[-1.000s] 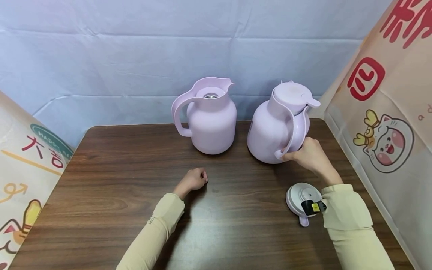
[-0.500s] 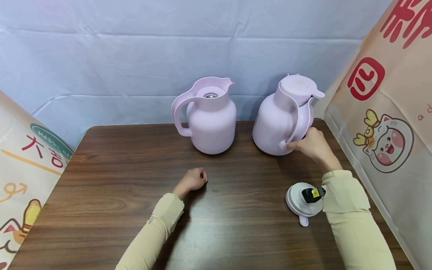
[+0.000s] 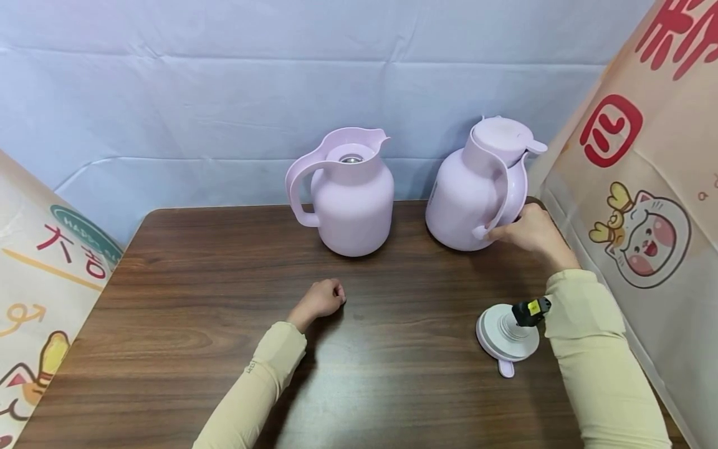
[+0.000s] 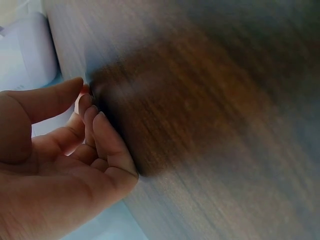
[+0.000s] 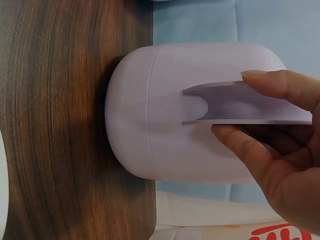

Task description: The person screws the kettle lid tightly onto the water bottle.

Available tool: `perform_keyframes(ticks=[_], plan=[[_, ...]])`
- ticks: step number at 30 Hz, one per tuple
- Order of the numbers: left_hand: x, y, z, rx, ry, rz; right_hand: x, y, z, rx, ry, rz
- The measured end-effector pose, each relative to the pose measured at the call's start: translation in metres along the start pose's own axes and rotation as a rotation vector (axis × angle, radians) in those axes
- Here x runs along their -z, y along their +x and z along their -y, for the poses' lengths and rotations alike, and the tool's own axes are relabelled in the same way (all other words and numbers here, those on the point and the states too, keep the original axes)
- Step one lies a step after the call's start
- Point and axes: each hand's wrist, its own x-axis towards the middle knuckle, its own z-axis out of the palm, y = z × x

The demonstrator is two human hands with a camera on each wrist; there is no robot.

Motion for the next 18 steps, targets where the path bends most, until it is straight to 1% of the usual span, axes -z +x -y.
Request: perform_keyframes(ticks=[2,8,14,18], plan=[[0.0002,-0.0003,-0.0004,0.002,0.003,0.000,0.0013,0.0008,-0.0019,0.015,0.001,0.005],[0.0005,-0.0016,-0.0017,0.004,0.004,-0.007,0.0038,0.0009,-0.0036,-0.005,0.031,0.039],[0.0004,-0.0020,-0.0015,-0.005,0.006,-0.023,0.0055,0.0042,-0.0052,-0.008,0.042,0.044],[0.0008,-0.0022,-0.0012,-0.008,0.007,-0.025,0.0066,0.0044,-0.0061,-0.027,0.032,0.043]])
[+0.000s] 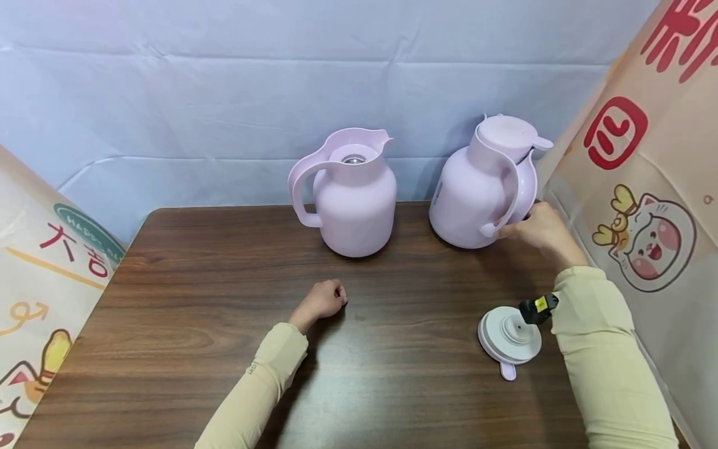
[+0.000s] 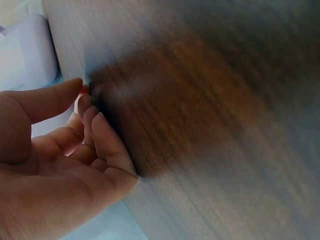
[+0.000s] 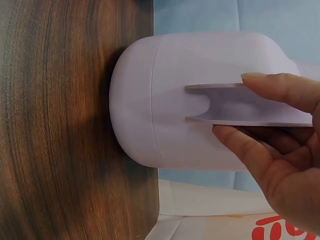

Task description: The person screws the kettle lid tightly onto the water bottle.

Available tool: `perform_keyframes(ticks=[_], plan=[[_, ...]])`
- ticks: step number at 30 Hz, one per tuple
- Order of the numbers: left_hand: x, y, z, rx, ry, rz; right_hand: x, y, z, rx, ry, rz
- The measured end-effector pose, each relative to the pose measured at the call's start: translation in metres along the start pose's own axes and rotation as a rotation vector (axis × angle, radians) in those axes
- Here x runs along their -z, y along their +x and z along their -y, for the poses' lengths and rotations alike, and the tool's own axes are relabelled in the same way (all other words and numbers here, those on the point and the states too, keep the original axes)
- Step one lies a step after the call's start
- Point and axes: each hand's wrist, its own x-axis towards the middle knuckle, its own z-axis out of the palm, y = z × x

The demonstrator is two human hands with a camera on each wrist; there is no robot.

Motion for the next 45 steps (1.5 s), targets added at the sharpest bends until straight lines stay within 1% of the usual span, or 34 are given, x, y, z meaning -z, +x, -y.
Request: perform_keyframes(ticks=[6,9,15,20,25,29,32,37,42,44,45], plan=[[0.000,-0.001,0.000,0.011,-0.007,0.008,0.000,-0.003,0.001,-0.029,0.001,0.000],[0.001,-0.001,-0.001,0.014,-0.012,0.011,-0.001,-0.006,0.002,-0.047,0.028,-0.009],[0.001,-0.002,-0.001,0.001,-0.019,-0.001,-0.006,-0.011,0.001,-0.065,0.091,-0.056],[0.000,-0.002,-0.001,-0.001,-0.030,-0.001,-0.010,-0.014,0.000,-0.069,0.124,-0.062],[0.000,-0.002,0.001,-0.012,-0.030,-0.014,-0.013,-0.016,0.000,-0.063,0.092,-0.097],[-0.001,-0.002,0.002,-0.020,-0.026,-0.024,-0.013,-0.018,0.002,-0.073,0.088,-0.103],[-0.001,-0.003,0.002,-0.026,-0.021,-0.029,-0.013,-0.020,0.003,-0.096,0.145,-0.080],[-0.001,-0.004,0.003,-0.040,-0.025,-0.019,-0.013,-0.026,0.004,-0.124,0.318,-0.042],[0.000,-0.005,0.005,-0.076,-0.033,-0.022,-0.014,-0.033,0.009,-0.149,0.341,0.001],[0.001,-0.005,0.007,-0.081,-0.042,-0.023,-0.015,-0.036,0.010,-0.158,0.356,0.013],[0.001,-0.005,0.007,-0.085,-0.045,-0.026,-0.016,-0.037,0.010,-0.157,0.381,0.018]])
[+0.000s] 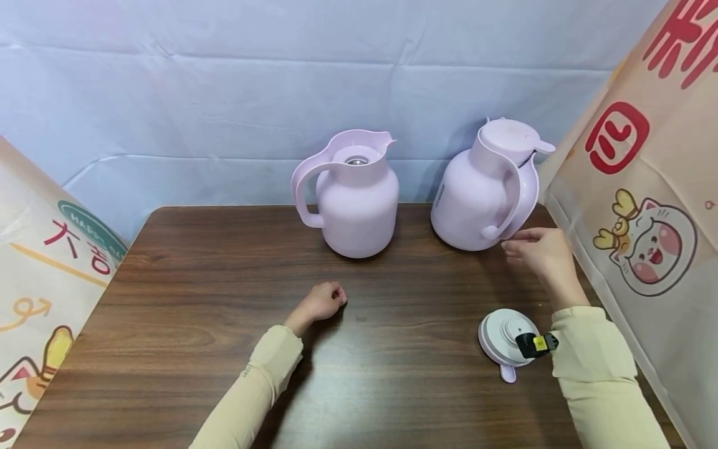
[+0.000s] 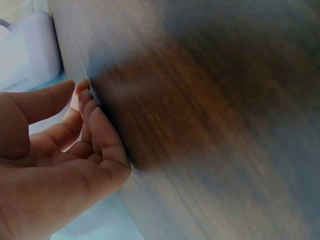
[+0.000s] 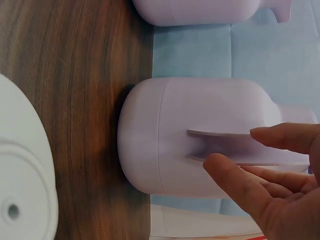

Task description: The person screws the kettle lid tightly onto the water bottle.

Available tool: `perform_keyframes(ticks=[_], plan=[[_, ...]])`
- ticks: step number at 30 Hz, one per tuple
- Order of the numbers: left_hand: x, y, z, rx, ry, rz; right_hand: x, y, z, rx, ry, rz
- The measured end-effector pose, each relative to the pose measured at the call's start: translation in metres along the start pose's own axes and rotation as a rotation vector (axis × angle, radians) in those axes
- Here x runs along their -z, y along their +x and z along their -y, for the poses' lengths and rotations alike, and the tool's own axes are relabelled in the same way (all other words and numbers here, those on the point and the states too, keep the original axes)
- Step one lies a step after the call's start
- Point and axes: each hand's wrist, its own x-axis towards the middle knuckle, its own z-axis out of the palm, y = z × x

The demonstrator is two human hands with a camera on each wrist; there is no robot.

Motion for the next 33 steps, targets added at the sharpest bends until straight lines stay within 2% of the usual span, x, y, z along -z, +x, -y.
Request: perform_keyframes(ticks=[6,9,14,23,27,33], plan=[[0.001,-0.002,0.000,-0.015,-0.005,-0.014,-0.012,-0.004,-0.002,0.030,0.162,0.032],[0.002,-0.002,0.001,-0.009,-0.013,-0.011,-0.023,-0.006,-0.001,0.065,0.134,0.050],[0.001,-0.002,0.001,-0.002,-0.027,-0.011,-0.043,-0.010,0.003,0.107,0.019,0.120],[0.001,-0.003,-0.001,0.021,-0.033,-0.007,-0.083,-0.016,-0.003,0.086,-0.065,0.232],[0.002,-0.004,0.000,0.012,-0.027,-0.017,-0.100,-0.016,-0.012,0.095,-0.059,0.306],[0.000,-0.004,0.002,0.003,-0.036,-0.018,-0.122,-0.014,-0.030,0.167,0.019,0.449]])
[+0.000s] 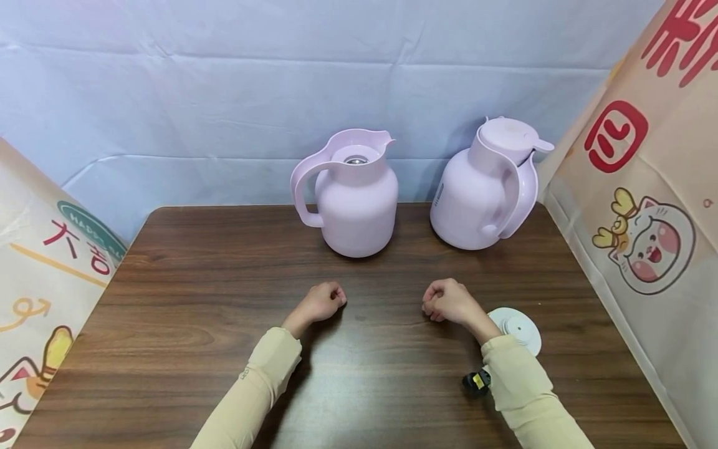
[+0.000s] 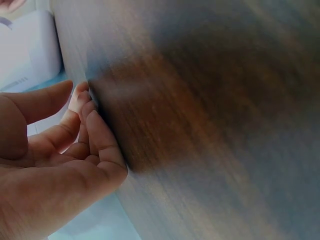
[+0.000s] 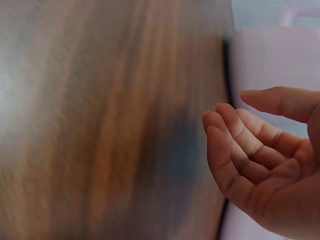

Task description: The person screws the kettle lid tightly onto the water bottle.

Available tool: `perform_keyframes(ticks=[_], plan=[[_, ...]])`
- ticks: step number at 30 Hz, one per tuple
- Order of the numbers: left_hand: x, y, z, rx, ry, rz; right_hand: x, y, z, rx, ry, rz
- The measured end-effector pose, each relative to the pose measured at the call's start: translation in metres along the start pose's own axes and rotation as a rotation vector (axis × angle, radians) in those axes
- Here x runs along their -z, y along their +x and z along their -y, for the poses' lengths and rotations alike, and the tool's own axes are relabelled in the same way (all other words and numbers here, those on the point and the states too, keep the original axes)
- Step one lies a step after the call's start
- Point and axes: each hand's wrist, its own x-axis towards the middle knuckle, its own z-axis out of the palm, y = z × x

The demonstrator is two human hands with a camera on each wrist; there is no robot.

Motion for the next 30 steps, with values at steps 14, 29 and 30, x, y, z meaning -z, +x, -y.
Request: perform_keyframes(ticks=[14,29,30], plan=[[-0.001,0.000,-0.001,0.005,-0.013,-0.001,-0.020,0.009,-0.006,-0.096,-0.082,0.049],[0.000,-0.001,-0.002,0.012,-0.003,0.013,-0.022,0.016,-0.010,-0.048,-0.259,0.077],[0.002,-0.001,-0.002,0.016,-0.008,0.022,-0.022,0.016,-0.010,-0.048,-0.269,0.082]])
